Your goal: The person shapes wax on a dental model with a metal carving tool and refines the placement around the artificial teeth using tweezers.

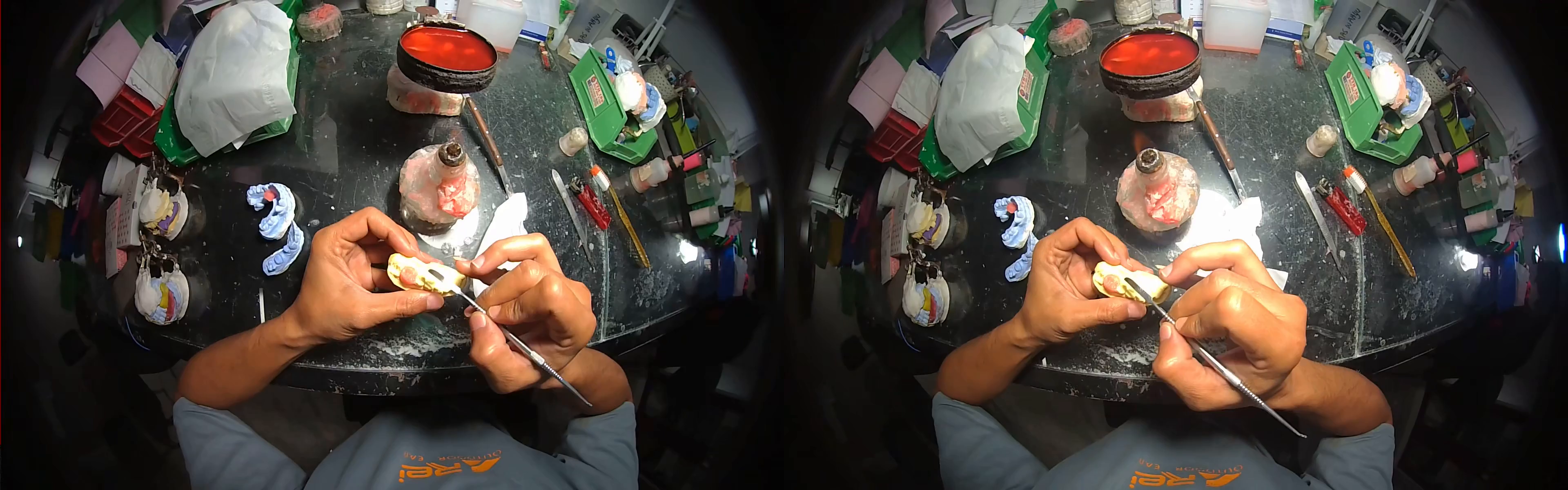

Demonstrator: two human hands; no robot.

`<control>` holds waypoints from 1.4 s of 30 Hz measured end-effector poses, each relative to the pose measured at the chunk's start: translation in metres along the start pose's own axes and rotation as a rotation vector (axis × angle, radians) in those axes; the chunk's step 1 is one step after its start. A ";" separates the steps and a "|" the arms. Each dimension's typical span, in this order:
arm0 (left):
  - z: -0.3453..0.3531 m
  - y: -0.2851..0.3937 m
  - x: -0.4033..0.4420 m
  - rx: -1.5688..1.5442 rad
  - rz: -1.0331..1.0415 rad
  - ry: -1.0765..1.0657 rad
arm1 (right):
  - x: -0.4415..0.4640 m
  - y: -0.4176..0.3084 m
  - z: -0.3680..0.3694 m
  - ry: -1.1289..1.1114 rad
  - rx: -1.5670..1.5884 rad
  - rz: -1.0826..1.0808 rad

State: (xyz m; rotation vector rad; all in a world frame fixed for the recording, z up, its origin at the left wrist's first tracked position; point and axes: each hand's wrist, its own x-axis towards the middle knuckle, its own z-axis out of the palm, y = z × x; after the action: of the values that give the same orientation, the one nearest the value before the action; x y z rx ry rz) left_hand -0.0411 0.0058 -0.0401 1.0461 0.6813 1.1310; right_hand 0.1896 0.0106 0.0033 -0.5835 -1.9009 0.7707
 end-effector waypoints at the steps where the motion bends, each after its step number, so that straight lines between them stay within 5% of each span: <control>1: 0.000 0.000 0.000 -0.009 -0.010 0.000 | -0.001 0.001 0.001 0.019 0.025 0.009; 12: 0.001 0.002 0.000 -0.028 -0.040 0.018 | -0.003 0.007 0.010 0.232 0.259 0.192; 22: 0.001 0.009 0.000 -0.043 -0.107 0.025 | 0.000 0.012 0.001 0.252 0.202 0.081; 32: -0.006 0.013 -0.002 -0.403 -0.302 -0.052 | 0.004 0.007 -0.003 0.393 0.213 0.145; 42: -0.008 0.019 0.000 -0.575 -0.378 -0.106 | 0.001 0.010 -0.001 0.284 0.085 0.047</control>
State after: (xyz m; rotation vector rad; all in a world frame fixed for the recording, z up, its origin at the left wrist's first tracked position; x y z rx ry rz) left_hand -0.0549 0.0097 -0.0257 0.4568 0.4055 0.8562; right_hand 0.1907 0.0184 -0.0024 -0.6502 -1.5920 0.7529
